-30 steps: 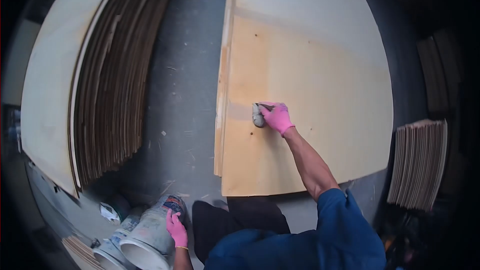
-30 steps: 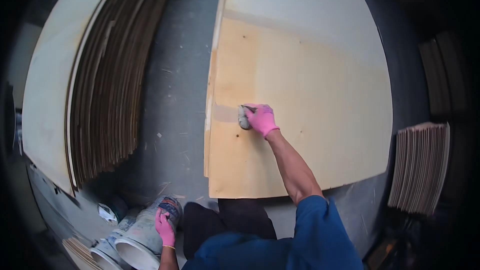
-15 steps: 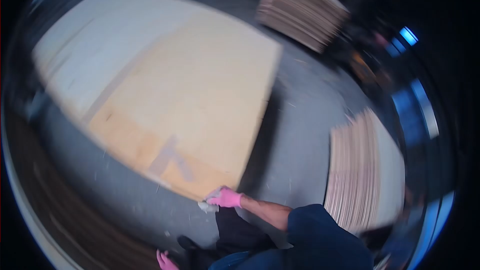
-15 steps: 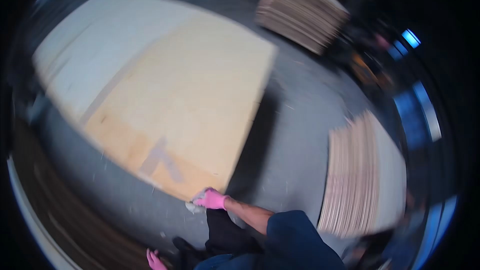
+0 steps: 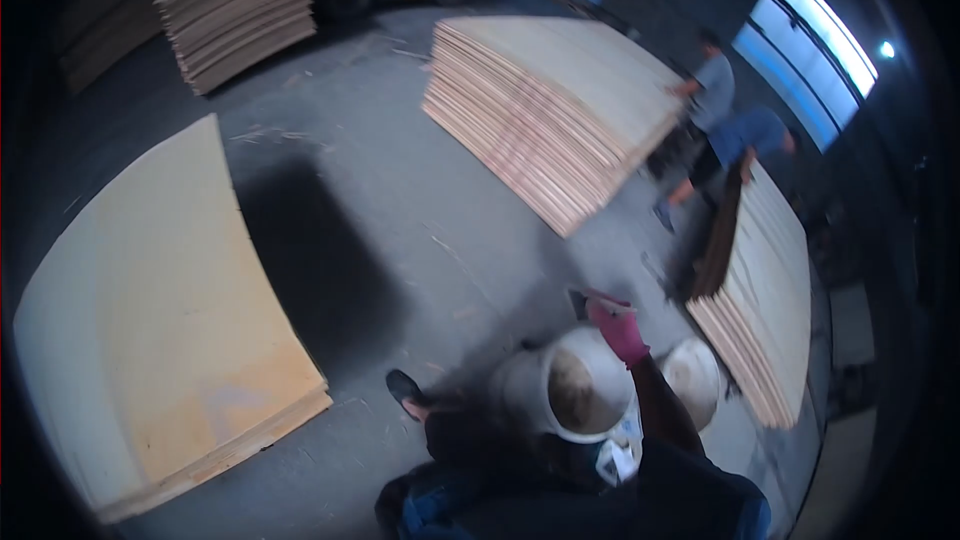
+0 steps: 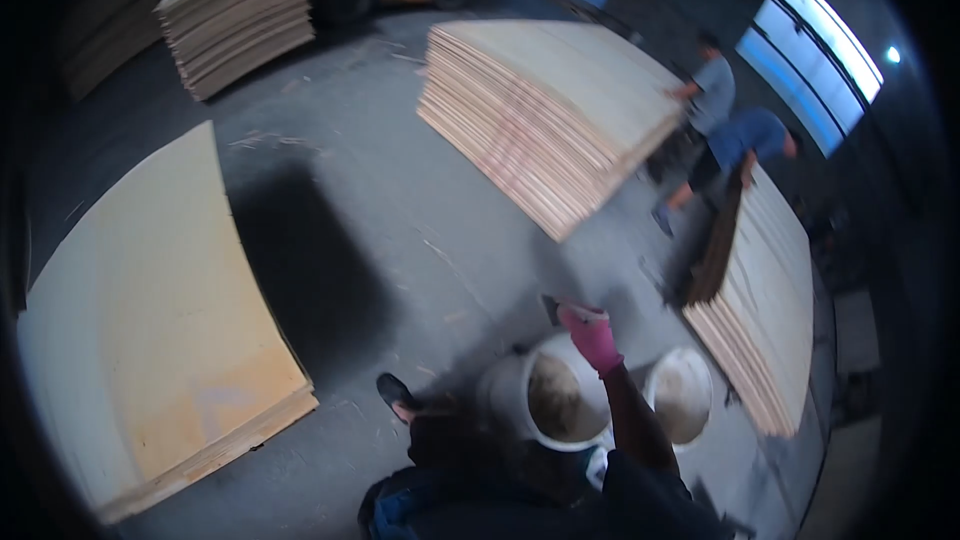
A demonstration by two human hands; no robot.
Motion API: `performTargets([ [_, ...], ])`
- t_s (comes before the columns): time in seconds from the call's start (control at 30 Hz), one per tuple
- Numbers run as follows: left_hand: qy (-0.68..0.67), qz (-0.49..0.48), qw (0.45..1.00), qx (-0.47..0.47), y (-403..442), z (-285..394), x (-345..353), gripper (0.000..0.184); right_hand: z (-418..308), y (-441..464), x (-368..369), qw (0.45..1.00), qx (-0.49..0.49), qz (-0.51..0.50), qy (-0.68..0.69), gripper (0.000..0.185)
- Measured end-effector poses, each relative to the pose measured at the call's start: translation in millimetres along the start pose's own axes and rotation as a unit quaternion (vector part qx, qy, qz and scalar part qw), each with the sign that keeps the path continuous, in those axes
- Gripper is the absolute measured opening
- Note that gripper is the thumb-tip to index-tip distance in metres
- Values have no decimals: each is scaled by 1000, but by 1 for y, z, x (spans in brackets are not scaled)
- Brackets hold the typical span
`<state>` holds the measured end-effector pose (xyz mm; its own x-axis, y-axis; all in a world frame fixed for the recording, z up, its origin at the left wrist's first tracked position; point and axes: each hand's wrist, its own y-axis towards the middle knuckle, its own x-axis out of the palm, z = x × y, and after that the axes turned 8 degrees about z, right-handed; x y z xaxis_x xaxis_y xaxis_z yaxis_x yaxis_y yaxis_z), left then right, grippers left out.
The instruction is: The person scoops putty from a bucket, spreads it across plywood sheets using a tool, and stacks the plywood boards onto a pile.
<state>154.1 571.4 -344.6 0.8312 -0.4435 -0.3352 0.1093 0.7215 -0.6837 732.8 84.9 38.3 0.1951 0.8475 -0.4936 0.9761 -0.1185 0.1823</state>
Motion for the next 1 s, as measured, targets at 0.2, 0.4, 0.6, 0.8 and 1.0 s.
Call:
performTargets([
  [0.2, -20, -102, 994, 44, 0, 173, 95, 47, 197, -107, -61, 858, -83, -87, -499, 20],
  [0.4, -148, -165, 972, 72, -6, 251, 155, 51, 153, -108, 73, 949, 228, 107, -190, 28],
  [0.6, -209, -146, 966, -47, 35, 276, 227, 62, 0, -25, 365, 962, 133, -236, -26, 34],
  [0.8, -298, -66, 941, -145, 120, 308, 301, 59, -30, -1, 727, 921, 139, -346, -112, 41],
  [1.0, -450, 118, 868, -176, 130, 400, 345, 27, -99, -38, 827, 941, 190, -259, -103, 45],
])
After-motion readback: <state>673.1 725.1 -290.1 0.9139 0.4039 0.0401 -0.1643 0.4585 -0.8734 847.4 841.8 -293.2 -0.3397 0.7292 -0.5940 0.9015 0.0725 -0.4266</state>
